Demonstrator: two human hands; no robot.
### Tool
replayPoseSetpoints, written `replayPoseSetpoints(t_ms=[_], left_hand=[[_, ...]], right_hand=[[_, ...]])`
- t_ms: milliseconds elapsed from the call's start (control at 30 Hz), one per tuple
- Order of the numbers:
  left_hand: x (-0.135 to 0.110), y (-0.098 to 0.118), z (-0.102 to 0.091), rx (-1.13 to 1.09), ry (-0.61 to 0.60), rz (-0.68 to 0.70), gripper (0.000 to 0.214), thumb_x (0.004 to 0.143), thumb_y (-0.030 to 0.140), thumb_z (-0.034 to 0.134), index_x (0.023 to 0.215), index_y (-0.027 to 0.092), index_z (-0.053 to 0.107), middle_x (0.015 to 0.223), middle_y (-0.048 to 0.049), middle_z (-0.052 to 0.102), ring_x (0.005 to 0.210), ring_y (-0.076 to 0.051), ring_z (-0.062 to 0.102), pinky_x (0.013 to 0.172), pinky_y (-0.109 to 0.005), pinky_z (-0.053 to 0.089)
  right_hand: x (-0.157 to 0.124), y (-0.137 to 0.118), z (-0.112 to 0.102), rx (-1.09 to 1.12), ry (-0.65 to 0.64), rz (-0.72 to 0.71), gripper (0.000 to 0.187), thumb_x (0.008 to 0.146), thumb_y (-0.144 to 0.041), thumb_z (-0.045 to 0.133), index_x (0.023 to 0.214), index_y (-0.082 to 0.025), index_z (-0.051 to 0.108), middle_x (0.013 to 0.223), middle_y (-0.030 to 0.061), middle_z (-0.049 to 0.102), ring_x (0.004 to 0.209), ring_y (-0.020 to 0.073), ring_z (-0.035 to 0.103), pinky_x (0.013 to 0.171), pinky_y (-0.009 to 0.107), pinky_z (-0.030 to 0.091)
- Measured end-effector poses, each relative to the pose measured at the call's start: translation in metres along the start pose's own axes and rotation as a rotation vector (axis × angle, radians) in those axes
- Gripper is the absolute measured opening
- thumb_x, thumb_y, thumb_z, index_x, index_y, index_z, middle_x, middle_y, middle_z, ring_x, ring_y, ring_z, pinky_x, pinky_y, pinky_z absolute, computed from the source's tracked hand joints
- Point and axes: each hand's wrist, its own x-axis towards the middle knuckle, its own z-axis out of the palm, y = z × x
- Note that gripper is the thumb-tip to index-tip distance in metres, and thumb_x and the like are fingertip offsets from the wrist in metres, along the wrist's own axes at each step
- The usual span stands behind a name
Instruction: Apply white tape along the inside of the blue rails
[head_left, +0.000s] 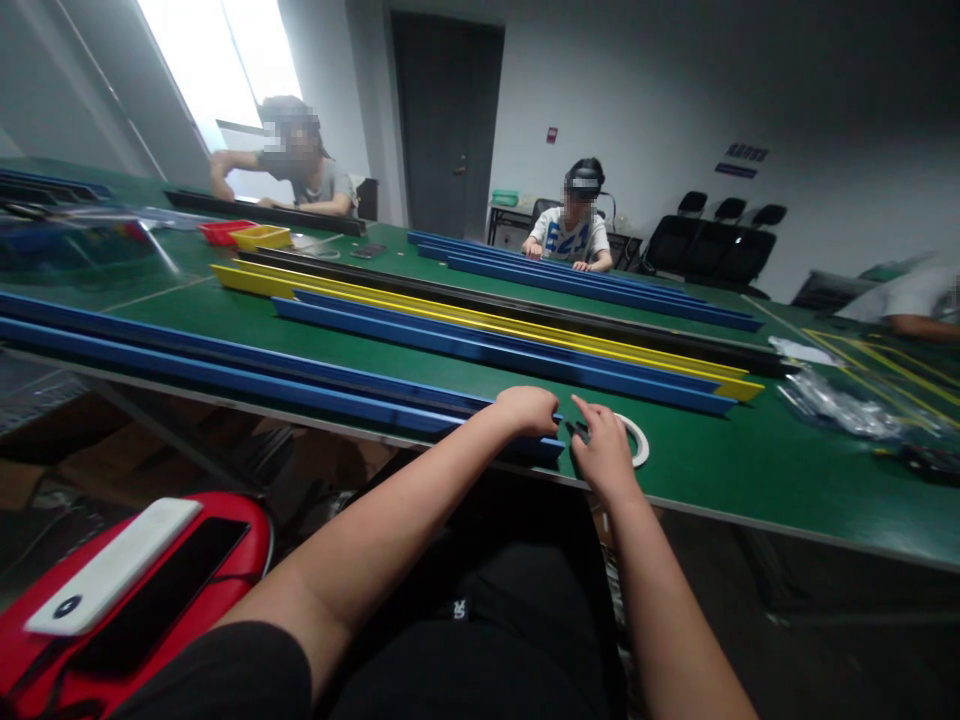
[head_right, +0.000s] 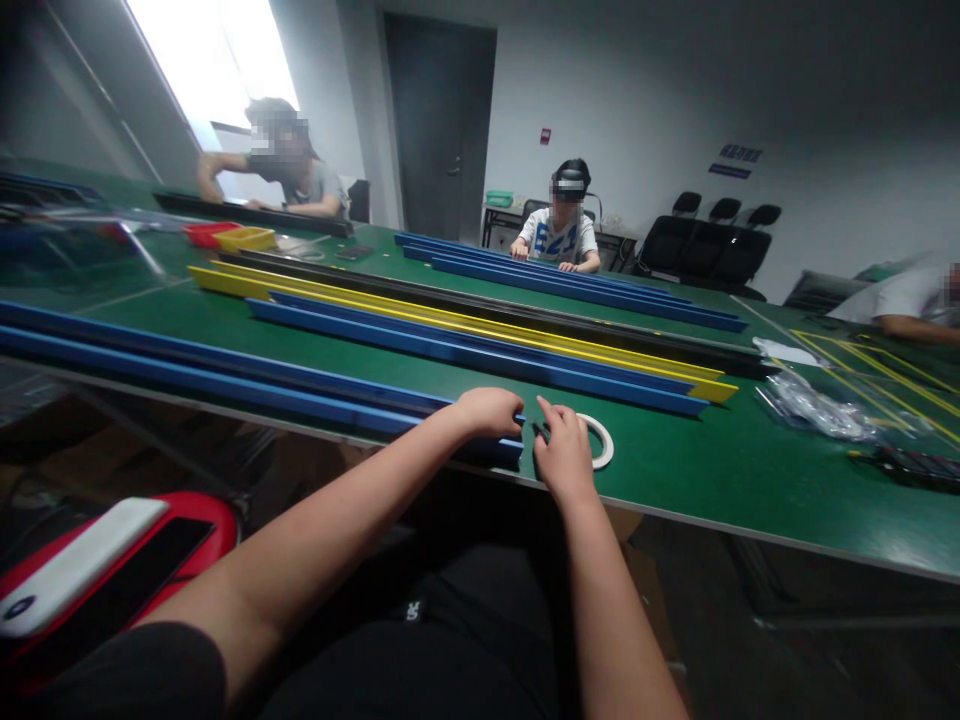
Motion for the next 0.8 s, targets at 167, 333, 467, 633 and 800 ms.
replayPoseSetpoints(t_ms=[167, 333, 467, 633, 800], left_hand=[[0.001, -0.001, 0.002, 0.008, 0.007, 0.003, 0.032, 0.079, 0.046, 0.057, 0.098, 0.025, 0.072, 0.102, -0.0091, 0.074, 0.091, -0.025, 0.069, 0.075, -0.032, 0.053], [0.001, 0.0, 0.002, 0.008, 0.015, 0.004, 0.03, 0.078, 0.045, 0.057, 0.095, 0.025, 0.072, 0.1, -0.0089, 0.074, 0.09, -0.025, 0.069, 0.072, -0.031, 0.053], [-0.001, 0.0, 0.001, 0.004, 0.011, 0.008, 0.028, 0.077, 0.042, 0.058, 0.096, 0.026, 0.072, 0.1, -0.008, 0.074, 0.091, -0.024, 0.069, 0.074, -0.03, 0.052], [0.0, -0.004, 0.002, -0.038, 0.036, 0.044, 0.033, 0.077, 0.048, 0.062, 0.101, 0.027, 0.07, 0.102, -0.0061, 0.074, 0.093, -0.024, 0.068, 0.073, -0.029, 0.051], [-0.002, -0.006, 0.001, -0.112, 0.112, 0.136, 0.038, 0.079, 0.057, 0.062, 0.101, 0.026, 0.068, 0.098, -0.0033, 0.074, 0.089, -0.021, 0.067, 0.069, -0.026, 0.047]], right_hand=[[-0.002, 0.0, 0.003, -0.102, 0.029, 0.044, 0.071, 0.076, -0.013, 0.048, 0.146, -0.026, 0.045, 0.122, 0.0101, 0.052, 0.113, 0.0244, 0.05, 0.101, 0.038, 0.041], [-0.004, -0.003, 0.004, -0.07, 0.058, 0.042, 0.062, 0.078, -0.015, 0.049, 0.139, -0.023, 0.052, 0.125, 0.0108, 0.05, 0.112, 0.0235, 0.052, 0.1, 0.036, 0.043], [-0.007, -0.009, 0.002, -0.091, 0.089, 0.063, 0.053, 0.082, -0.021, 0.049, 0.135, -0.023, 0.055, 0.126, 0.0111, 0.05, 0.104, 0.023, 0.056, 0.091, 0.036, 0.046], [-0.01, -0.014, 0.004, -0.169, 0.119, 0.129, 0.045, 0.087, -0.028, 0.047, 0.131, -0.022, 0.056, 0.124, 0.0122, 0.053, 0.097, 0.0224, 0.058, 0.085, 0.035, 0.045], [-0.009, -0.021, -0.001, -0.27, 0.035, 0.184, 0.045, 0.09, -0.032, 0.049, 0.131, -0.016, 0.055, 0.114, 0.0146, 0.061, 0.099, 0.0242, 0.06, 0.085, 0.033, 0.043]])
